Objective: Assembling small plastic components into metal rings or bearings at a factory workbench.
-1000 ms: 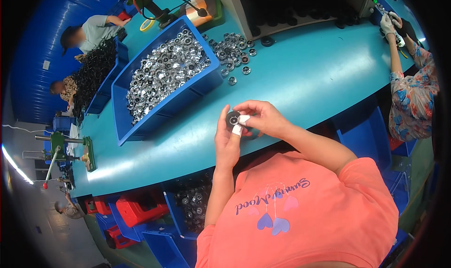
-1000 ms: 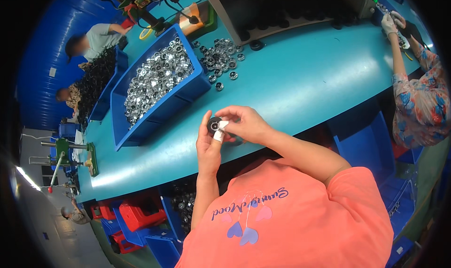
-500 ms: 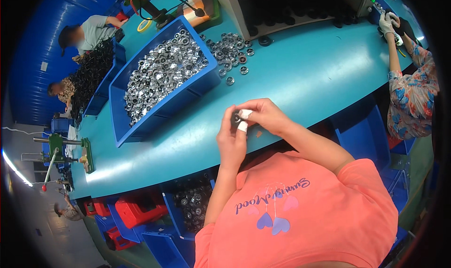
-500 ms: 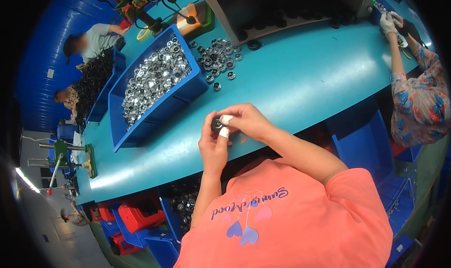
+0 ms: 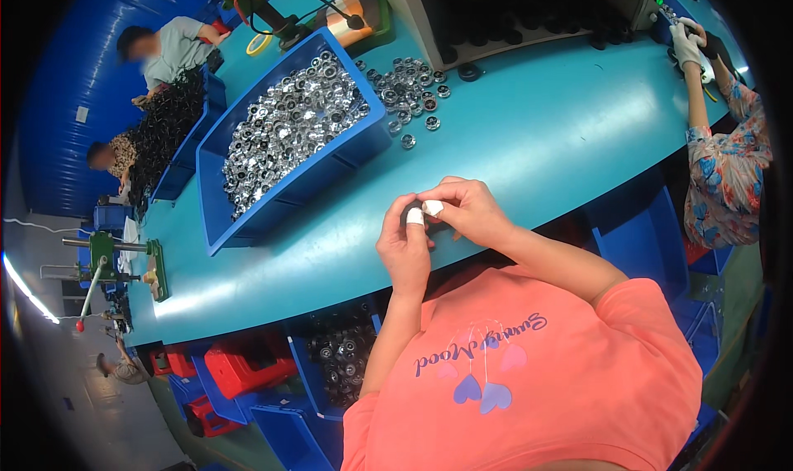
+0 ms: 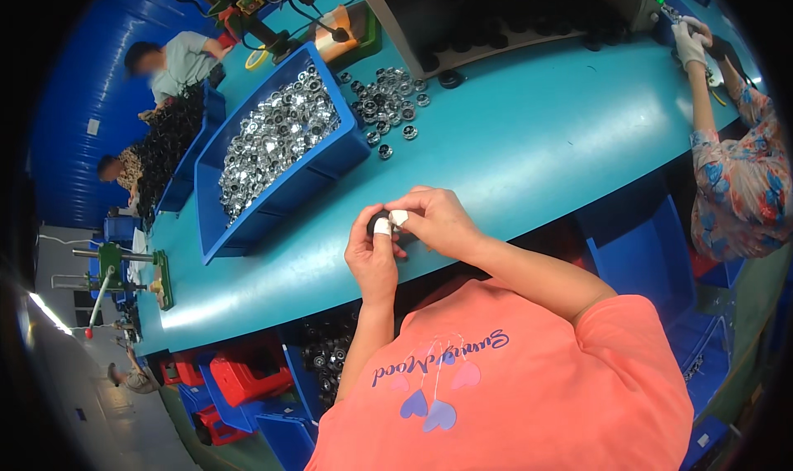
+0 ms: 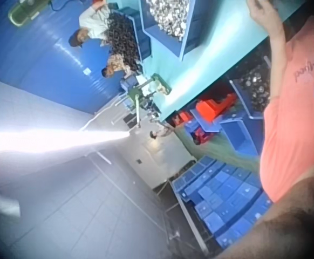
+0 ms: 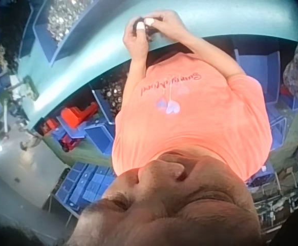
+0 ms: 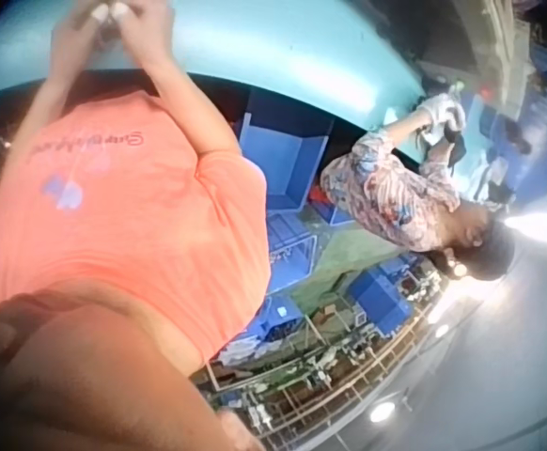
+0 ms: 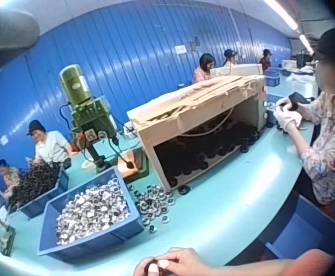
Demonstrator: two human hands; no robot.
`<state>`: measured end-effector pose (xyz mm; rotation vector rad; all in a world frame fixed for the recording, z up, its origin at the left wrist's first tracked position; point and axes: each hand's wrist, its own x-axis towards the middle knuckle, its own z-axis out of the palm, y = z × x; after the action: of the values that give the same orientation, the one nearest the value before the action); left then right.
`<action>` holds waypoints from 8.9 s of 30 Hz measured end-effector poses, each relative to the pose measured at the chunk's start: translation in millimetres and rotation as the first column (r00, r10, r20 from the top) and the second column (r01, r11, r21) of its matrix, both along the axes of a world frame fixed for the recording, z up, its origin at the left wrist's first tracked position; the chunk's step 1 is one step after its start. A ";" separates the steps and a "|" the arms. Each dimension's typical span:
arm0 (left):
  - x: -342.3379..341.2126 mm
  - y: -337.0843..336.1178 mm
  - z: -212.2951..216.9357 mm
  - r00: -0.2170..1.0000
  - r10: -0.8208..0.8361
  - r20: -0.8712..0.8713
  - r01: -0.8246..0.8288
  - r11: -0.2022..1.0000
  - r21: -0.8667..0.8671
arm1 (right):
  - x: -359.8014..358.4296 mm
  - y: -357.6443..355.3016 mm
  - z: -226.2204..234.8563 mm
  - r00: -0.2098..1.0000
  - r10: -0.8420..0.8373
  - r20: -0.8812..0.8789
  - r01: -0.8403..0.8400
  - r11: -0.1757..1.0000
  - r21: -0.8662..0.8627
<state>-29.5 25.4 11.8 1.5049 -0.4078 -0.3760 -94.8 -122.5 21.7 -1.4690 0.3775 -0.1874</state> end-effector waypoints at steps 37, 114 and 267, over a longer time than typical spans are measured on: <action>0.0 4.0 0.7 0.985 -0.117 -0.126 0.105 0.989 -0.102 | 9.2 -12.5 -8.2 0.996 0.081 -0.023 -0.074 0.968 0.239; -0.4 28.1 25.5 0.890 -0.236 0.390 0.101 0.936 0.337 | 2.3 -8.8 -5.7 0.945 0.327 0.029 -0.284 0.770 0.571; -7.4 5.8 -2.6 0.952 -0.129 -0.279 0.027 0.939 -0.342 | -14.3 -16.4 15.3 0.987 0.157 0.036 -0.159 0.985 0.063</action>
<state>-36.9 31.3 9.2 1.0797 -0.2750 -0.5598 -109.1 -139.0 37.0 -1.4226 0.2388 -0.0693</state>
